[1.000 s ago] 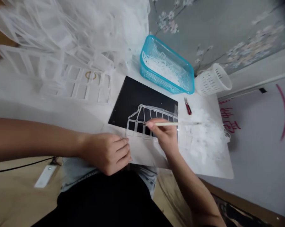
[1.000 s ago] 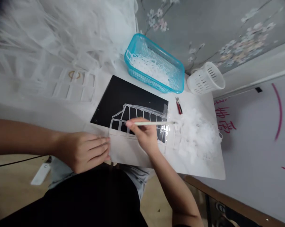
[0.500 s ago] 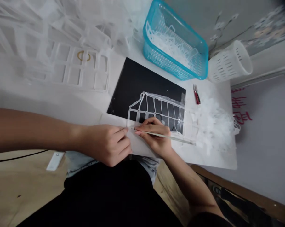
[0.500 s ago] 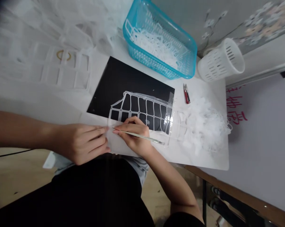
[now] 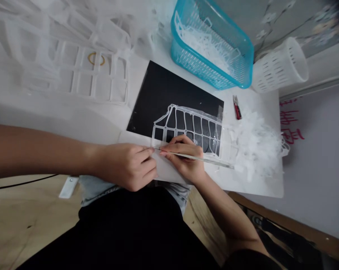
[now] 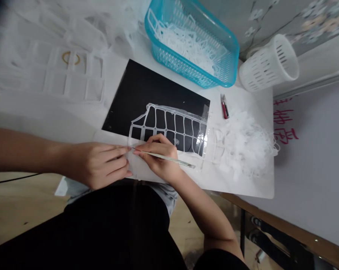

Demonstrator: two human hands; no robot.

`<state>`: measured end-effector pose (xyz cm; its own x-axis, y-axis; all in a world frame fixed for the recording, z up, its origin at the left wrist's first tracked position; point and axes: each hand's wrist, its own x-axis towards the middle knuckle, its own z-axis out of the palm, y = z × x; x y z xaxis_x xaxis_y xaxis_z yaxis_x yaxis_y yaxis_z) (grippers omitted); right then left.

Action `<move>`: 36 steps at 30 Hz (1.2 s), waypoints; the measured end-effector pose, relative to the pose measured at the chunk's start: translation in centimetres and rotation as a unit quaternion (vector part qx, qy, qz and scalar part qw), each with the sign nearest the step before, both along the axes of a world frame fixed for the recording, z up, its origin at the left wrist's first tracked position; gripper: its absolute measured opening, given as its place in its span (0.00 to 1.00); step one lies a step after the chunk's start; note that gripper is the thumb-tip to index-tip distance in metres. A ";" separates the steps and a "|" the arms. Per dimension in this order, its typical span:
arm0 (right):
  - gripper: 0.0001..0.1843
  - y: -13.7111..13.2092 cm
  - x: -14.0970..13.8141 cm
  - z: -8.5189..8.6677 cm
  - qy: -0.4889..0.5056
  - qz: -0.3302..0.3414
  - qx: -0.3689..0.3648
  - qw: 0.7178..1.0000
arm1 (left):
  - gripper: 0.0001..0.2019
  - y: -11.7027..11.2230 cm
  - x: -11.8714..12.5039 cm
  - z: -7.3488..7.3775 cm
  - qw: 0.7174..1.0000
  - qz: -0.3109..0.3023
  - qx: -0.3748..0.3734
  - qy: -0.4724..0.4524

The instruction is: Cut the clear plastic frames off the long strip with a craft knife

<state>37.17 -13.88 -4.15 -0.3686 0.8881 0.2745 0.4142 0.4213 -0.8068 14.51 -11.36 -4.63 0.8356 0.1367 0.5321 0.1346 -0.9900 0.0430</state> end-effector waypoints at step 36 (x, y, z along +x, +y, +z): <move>0.13 2.7 0.9 -0.6 -0.152 -0.018 0.255 0.955 | 0.17 -1.3 0.3 0.4 0.996 0.075 0.000 0.042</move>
<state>38.12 -11.15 -4.80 -0.4712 0.6815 0.5599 0.6188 0.7078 -0.3408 14.86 -12.66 -4.20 0.8472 0.2640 0.4610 0.2847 -0.9583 0.0256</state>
